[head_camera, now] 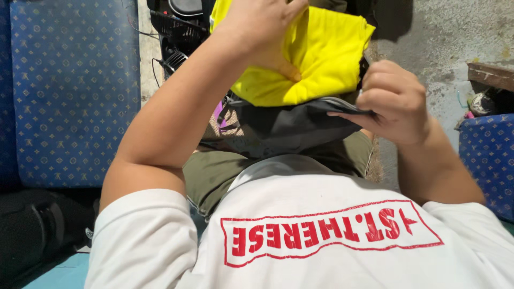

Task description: The person packs a black backpack with folded clothes, a yellow pouch, and a small dual-fan device. They arrange the items inside, then zip the bag closed.

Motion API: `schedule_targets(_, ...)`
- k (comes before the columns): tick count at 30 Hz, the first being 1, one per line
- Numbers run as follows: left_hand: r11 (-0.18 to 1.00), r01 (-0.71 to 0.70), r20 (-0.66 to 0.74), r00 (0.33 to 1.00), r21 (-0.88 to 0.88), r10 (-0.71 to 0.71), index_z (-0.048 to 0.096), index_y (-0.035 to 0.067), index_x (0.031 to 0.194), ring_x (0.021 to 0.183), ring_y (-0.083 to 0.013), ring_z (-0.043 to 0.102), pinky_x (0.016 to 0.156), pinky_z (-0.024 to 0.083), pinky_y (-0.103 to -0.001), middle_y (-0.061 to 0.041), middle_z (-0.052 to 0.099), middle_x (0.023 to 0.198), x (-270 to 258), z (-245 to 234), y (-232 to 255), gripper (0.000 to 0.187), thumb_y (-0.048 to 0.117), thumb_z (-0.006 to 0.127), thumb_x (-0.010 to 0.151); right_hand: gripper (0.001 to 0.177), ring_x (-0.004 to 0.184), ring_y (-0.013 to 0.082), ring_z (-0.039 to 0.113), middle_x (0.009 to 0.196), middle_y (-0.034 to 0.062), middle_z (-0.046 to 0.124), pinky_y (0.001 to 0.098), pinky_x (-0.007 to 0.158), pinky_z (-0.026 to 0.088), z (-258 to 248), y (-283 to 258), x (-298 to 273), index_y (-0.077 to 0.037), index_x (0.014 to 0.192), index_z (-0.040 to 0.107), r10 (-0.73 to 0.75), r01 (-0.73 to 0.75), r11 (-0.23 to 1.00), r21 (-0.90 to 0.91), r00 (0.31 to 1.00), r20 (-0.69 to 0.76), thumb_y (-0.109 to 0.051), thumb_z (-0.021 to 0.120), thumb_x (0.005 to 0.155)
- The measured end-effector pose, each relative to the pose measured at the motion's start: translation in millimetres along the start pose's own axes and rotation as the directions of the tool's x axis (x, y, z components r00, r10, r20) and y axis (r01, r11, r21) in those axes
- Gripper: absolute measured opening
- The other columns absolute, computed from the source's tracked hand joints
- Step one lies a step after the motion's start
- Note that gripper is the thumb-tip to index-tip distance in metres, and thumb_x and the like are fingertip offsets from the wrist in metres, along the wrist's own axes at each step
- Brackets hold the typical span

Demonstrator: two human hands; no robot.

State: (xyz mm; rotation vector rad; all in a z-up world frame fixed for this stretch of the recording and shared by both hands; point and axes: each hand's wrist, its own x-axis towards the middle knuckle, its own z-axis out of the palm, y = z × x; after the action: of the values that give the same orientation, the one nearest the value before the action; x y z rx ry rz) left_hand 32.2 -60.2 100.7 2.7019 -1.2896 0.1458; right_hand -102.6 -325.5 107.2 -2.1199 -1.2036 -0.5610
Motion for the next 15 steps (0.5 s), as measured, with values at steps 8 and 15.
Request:
schedule_targets(8, 0.797, 0.155, -0.144, 0.946, -0.584, -0.290, 0.067, 0.009, 0.122, 0.102, -0.0291, 0.072, 0.088, 0.056, -0.041, -0.012, 0.072, 0.111, 24.4, 11.6, 45.8, 0.053, 0.042, 0.087, 0.085, 0.048, 0.051, 0.0259, 0.050, 0.062, 0.0052, 0.048, 0.0377, 0.047, 0.034, 25.0, 16.2, -4.1, -0.006, 0.066, 0.052, -0.295, 0.264, 0.955, -0.133, 0.891, -0.346, -0.026, 0.093, 0.080)
schedule_targets(15, 0.511, -0.123, 0.078, 0.932, -0.851, 0.355, 0.060, 0.008, 0.136, 0.107, -0.0291, 0.072, 0.095, 0.054, -0.038, -0.014, 0.074, 0.119, -17.6, 22.8, 60.2, 0.061, 0.016, 0.082, 0.080, 0.047, 0.055, 0.0270, 0.055, 0.063, 0.0051, 0.049, 0.0392, 0.051, 0.039, 8.1, 7.7, 0.5, -0.005, 0.070, 0.057, -0.245, 0.178, 0.956, -0.234, 0.922, -0.300, -0.029, 0.096, 0.080)
